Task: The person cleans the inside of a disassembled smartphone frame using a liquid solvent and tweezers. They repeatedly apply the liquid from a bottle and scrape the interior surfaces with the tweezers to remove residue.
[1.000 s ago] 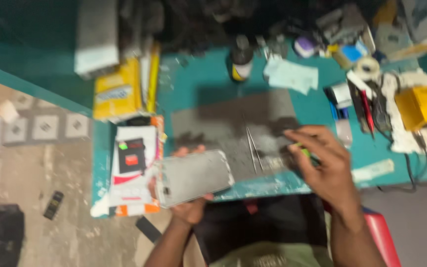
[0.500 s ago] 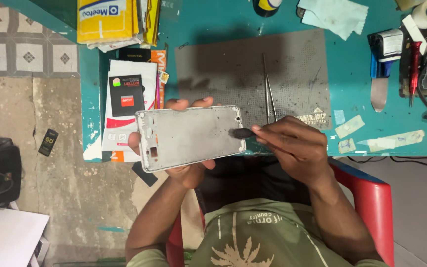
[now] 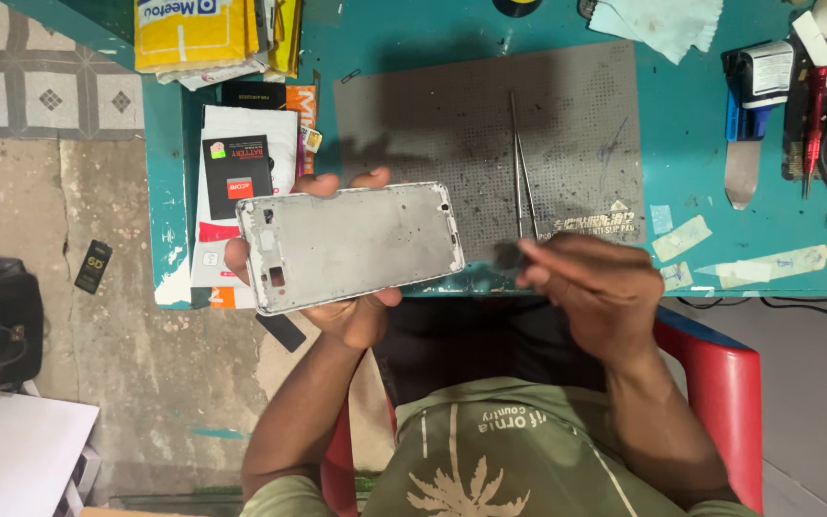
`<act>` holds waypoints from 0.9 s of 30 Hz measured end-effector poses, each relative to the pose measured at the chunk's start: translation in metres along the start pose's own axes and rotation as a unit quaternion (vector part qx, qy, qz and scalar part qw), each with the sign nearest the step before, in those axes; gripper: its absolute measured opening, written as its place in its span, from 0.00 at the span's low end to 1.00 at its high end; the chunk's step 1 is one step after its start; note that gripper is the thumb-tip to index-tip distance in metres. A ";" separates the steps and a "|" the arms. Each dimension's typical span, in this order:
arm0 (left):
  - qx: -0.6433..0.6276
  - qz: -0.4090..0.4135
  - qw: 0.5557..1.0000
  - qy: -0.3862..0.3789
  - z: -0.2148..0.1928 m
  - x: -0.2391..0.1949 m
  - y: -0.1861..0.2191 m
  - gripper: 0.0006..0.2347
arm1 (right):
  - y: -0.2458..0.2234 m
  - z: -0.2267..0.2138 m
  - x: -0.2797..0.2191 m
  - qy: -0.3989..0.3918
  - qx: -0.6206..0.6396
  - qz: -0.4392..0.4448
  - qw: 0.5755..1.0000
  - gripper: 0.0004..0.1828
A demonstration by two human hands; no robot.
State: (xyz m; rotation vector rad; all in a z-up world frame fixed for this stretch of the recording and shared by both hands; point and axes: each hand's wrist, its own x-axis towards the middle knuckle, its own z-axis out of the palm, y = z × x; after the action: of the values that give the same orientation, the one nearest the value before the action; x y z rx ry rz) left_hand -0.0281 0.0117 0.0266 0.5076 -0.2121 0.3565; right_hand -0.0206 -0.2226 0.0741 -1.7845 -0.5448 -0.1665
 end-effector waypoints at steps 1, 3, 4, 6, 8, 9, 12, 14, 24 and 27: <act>-0.021 -0.023 0.999 0.008 -0.002 -0.004 0.001 0.36 | -0.002 0.000 0.000 0.032 -0.018 0.033 0.999 0.21; 0.003 -0.009 1.000 -0.009 -0.007 -0.010 0.001 0.36 | -0.002 0.001 0.000 0.018 -0.042 -0.009 0.999 0.20; 0.047 0.028 0.998 -0.035 -0.010 -0.013 -0.003 0.35 | 0.001 0.001 0.000 0.011 -0.054 -0.031 0.998 0.20; 0.152 0.086 0.982 -0.071 -0.014 -0.018 -0.010 0.37 | 0.009 0.004 -0.005 -0.019 -0.134 -0.074 0.988 0.21; 0.272 0.146 0.946 -0.101 -0.012 -0.015 -0.012 0.42 | 0.012 0.010 -0.007 -0.031 -0.164 -0.098 0.981 0.21; -0.004 0.062 0.998 0.015 -0.009 -0.005 -0.009 0.44 | 0.009 0.012 -0.001 -0.030 -0.159 -0.098 0.982 0.20; 0.253 0.197 0.943 -0.089 0.004 0.001 -0.009 0.48 | 0.001 0.012 0.001 -0.057 -0.079 -0.070 0.993 0.22; 0.260 0.199 0.939 -0.109 0.003 0.004 -0.009 0.46 | 0.002 0.005 0.002 -0.070 -0.035 -0.035 0.996 0.22; 0.268 0.179 0.938 -0.127 -0.011 -0.004 -0.010 0.44 | 0.013 0.018 -0.005 -0.062 -0.074 0.019 0.995 0.23; 0.284 0.170 0.934 -0.136 -0.012 0.000 -0.012 0.44 | 0.013 0.012 -0.003 -0.066 -0.040 0.023 0.997 0.22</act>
State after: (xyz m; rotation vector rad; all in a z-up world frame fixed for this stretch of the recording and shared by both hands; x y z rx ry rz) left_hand -0.0227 0.0083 0.0112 1.1024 -0.4738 0.6938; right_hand -0.0194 -0.2147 0.0576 -1.8939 -0.5964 -0.0390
